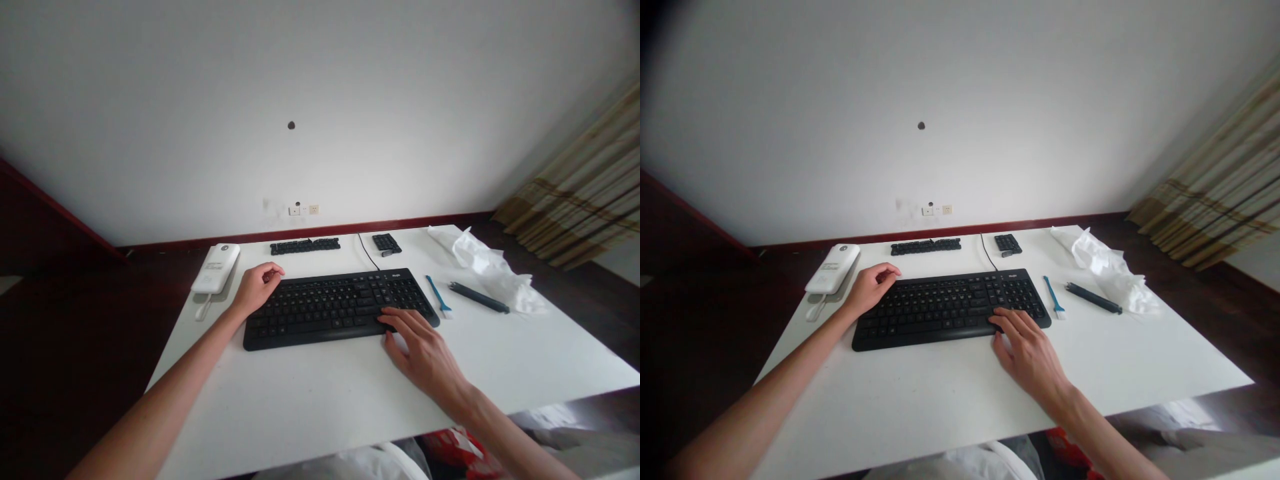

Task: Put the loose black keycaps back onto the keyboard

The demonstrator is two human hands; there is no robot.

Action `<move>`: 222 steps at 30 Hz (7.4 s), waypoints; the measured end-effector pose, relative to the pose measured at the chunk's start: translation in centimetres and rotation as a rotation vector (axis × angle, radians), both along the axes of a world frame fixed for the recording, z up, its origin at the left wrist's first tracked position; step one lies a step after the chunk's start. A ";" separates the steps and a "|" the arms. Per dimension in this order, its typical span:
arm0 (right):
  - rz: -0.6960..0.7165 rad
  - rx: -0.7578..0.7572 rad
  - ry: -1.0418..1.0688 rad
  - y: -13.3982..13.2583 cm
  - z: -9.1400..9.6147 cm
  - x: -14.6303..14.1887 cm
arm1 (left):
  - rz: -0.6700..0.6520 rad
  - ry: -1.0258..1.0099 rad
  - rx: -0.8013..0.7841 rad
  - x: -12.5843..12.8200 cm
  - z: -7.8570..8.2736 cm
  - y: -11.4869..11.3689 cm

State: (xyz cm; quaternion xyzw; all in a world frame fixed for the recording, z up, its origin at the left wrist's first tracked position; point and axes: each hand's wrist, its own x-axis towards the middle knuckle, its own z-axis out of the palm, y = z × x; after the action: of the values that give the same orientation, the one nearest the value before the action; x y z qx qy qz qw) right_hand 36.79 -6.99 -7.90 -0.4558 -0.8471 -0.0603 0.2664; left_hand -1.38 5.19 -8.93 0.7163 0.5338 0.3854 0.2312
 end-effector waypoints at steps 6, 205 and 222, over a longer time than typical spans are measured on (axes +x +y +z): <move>-0.026 0.003 0.022 0.4 -0.1 -0.5 | -0.008 -0.007 -0.004 0.0 -0.1 0.1; -0.174 0.038 -0.143 -1.6 -1.4 4.7 | 0.012 0.115 -0.016 0.0 -0.4 0.3; -0.344 -0.002 -0.106 -2.3 -1.6 3.8 | 0.029 0.105 -0.014 0.2 -0.1 0.1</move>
State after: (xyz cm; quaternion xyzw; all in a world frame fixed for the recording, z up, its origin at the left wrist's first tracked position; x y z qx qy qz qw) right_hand 40.62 -9.25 -9.49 -0.5904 -0.7696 -0.1281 0.2066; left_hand -1.16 5.29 -9.02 0.7261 0.5582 0.3470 0.2021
